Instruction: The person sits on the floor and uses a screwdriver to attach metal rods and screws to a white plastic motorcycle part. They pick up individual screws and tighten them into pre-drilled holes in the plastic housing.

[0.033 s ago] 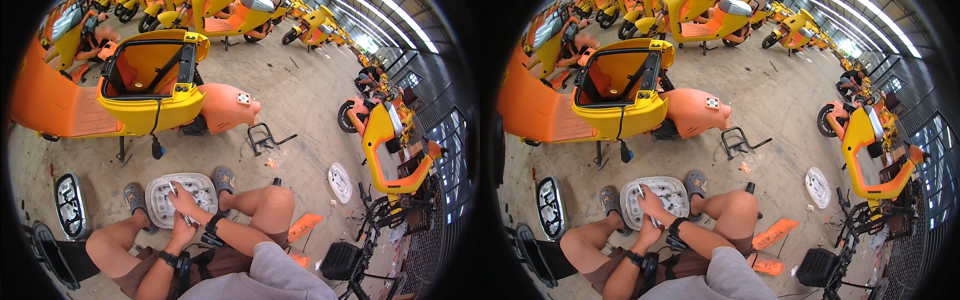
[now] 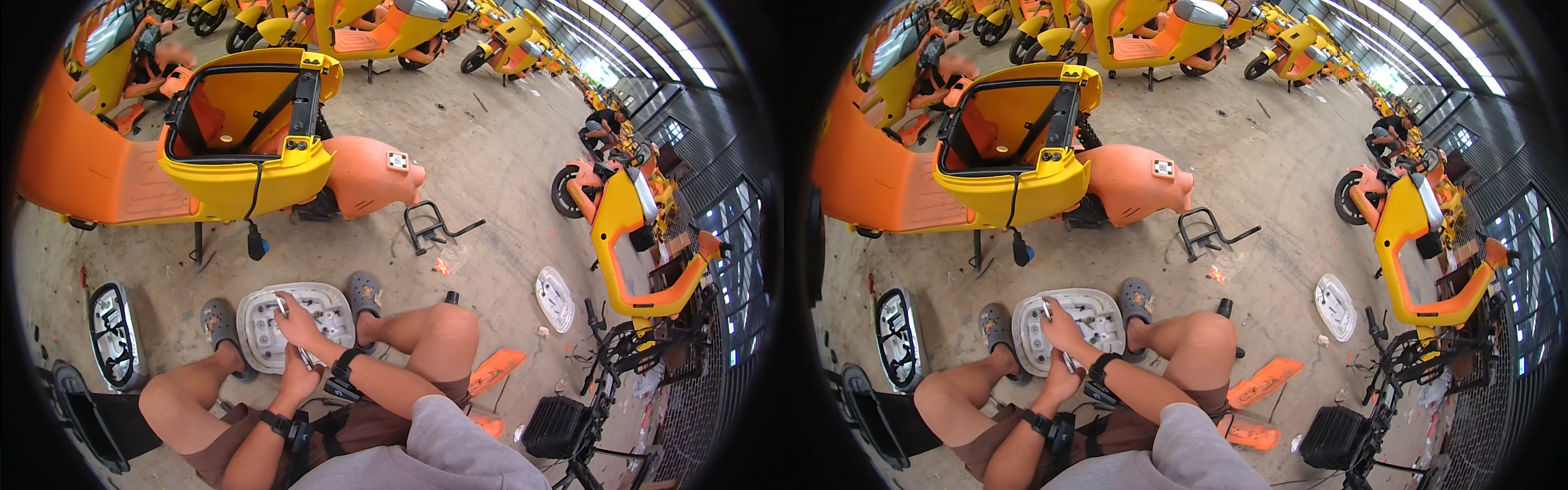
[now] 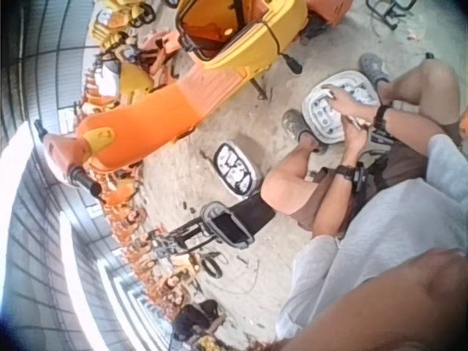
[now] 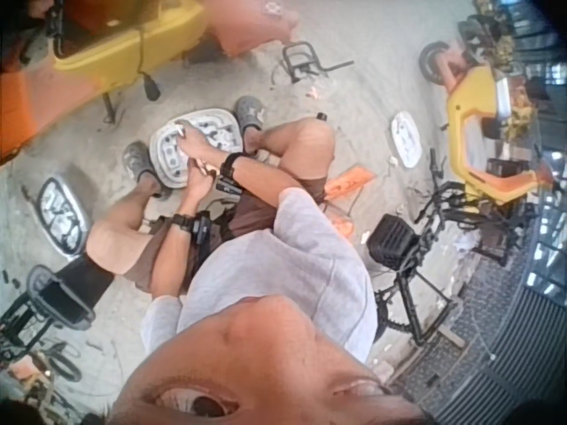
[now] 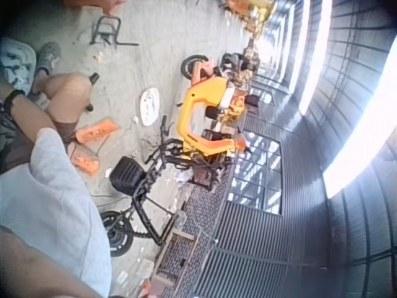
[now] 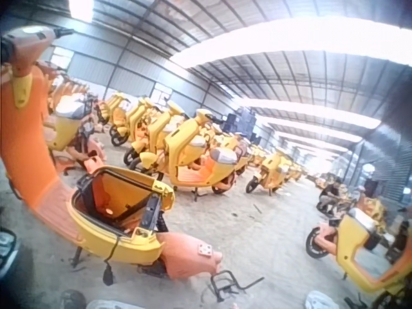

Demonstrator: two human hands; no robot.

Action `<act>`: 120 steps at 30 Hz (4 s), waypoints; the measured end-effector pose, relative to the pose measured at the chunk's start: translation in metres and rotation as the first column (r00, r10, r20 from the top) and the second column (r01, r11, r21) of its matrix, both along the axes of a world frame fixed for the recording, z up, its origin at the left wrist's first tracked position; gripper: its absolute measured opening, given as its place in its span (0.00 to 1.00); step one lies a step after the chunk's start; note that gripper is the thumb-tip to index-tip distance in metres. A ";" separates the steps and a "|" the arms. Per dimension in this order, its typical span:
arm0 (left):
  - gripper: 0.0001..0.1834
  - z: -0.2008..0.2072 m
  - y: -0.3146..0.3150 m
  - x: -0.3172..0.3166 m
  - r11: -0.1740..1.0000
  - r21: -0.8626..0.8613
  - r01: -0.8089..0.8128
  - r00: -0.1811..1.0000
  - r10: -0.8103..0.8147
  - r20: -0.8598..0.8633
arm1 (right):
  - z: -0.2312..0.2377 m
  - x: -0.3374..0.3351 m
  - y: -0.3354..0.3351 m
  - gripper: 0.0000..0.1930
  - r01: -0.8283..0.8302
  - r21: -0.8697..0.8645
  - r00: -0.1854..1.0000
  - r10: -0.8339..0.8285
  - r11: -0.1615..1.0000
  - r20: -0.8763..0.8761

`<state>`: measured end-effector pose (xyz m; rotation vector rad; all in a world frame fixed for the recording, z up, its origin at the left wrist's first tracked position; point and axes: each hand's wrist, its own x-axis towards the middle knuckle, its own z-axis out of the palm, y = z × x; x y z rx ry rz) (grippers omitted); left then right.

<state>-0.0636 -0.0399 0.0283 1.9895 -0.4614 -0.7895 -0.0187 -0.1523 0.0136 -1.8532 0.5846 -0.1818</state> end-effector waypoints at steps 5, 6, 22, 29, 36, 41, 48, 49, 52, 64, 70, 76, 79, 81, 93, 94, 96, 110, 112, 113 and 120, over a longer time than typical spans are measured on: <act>0.46 0.003 0.001 0.012 0.998 -0.036 0.047 0.998 -0.048 -0.044 | -0.010 0.021 -0.007 0.16 0.006 0.168 0.997 0.007 0.986 -0.077; 0.46 0.008 0.002 0.018 0.998 -0.040 0.054 0.996 -0.056 -0.070 | -0.007 0.022 -0.006 0.15 0.015 0.280 0.995 0.014 0.960 -0.099; 0.34 0.019 0.016 0.058 0.999 0.001 0.036 0.958 -0.035 0.286 | -0.006 0.011 -0.008 0.25 0.547 -0.303 0.835 -0.533 0.780 0.136; 0.29 0.029 0.020 0.061 0.992 0.125 0.036 0.952 -0.072 0.298 | 0.038 -0.016 -0.034 0.11 -0.310 -0.589 0.945 0.309 0.746 -0.107; 0.22 -0.003 0.032 0.071 0.982 0.157 0.108 0.903 -0.163 0.398 | 0.071 -0.014 -0.048 0.18 -0.906 -0.305 0.420 0.716 0.294 -0.557; 0.20 0.007 0.036 0.067 0.989 0.124 -0.081 0.869 0.010 0.495 | 0.015 -0.023 -0.033 0.18 -0.858 -0.029 0.435 0.696 0.513 -0.571; 0.29 0.005 0.036 0.077 0.928 -0.158 -0.337 0.775 0.369 0.513 | 0.010 -0.024 -0.034 0.18 -0.573 -0.372 0.817 0.474 0.731 -0.327; 0.29 0.010 0.035 0.077 0.912 -0.179 -0.370 0.784 0.410 0.466 | 0.013 -0.023 -0.038 0.18 -0.569 -0.355 0.813 0.444 0.741 -0.376; 0.27 0.011 0.036 0.080 0.870 -0.258 -0.420 0.806 0.489 0.335 | 0.024 -0.025 -0.033 0.18 -0.509 -0.314 0.834 0.369 0.801 -0.410; 0.20 0.006 0.036 0.085 0.788 -0.327 -0.521 0.842 0.538 -0.044 | -0.011 -0.025 -0.010 0.25 0.200 0.053 0.933 -0.174 0.978 -0.315; 0.16 0.042 0.048 0.085 0.378 -0.285 -0.881 0.462 0.552 -0.694 | 0.011 0.003 -0.030 0.27 0.545 0.360 0.803 -0.347 0.757 -0.485; 0.14 0.072 0.067 0.076 0.331 -0.374 -0.866 0.498 0.532 -0.685 | 0.120 0.013 -0.050 0.27 0.331 0.597 0.933 -0.158 0.731 -0.324; 0.12 0.067 0.061 0.073 0.359 -0.378 -0.853 0.517 0.487 -0.703 | 0.144 0.002 -0.052 0.27 0.206 0.596 0.969 -0.077 0.776 -0.235; 0.12 0.066 0.055 0.072 0.417 -0.382 -0.825 0.553 0.453 -0.699 | 0.145 -0.007 -0.053 0.28 0.104 0.573 0.984 -0.001 0.813 -0.178; 0.15 0.097 0.032 0.035 0.875 -0.428 -0.227 0.895 0.014 -0.445 | 0.139 -0.019 -0.035 0.29 0.010 0.659 0.998 0.035 0.752 -0.055; 0.15 0.100 0.027 0.034 0.851 -0.468 -0.239 0.877 -0.018 -0.480 | 0.140 -0.017 -0.037 0.28 0.028 0.704 0.998 0.021 0.710 -0.061; 0.16 0.101 0.028 0.029 0.852 -0.481 -0.209 0.870 -0.062 -0.489 | 0.140 -0.017 -0.036 0.25 0.053 0.777 0.997 0.016 0.627 -0.081; 0.28 0.103 0.022 0.019 0.796 -0.575 -0.191 0.645 -0.340 -0.685 | 0.135 -0.021 -0.047 0.24 0.364 0.808 0.922 -0.302 0.463 -0.243; 0.29 0.106 0.021 0.015 0.802 -0.580 -0.147 0.636 -0.372 -0.676 | 0.134 -0.020 -0.049 0.24 0.384 0.802 0.907 -0.348 0.458 -0.236; 0.30 0.108 0.021 0.012 0.811 -0.575 -0.110 0.639 -0.385 -0.665 | 0.134 -0.020 -0.050 0.24 0.391 0.795 0.903 -0.363 0.465 -0.231; 0.23 0.106 0.018 0.005 0.876 -0.473 0.091 0.705 -0.392 -0.591 | 0.133 -0.024 -0.051 0.25 0.414 0.760 0.883 -0.423 0.501 -0.202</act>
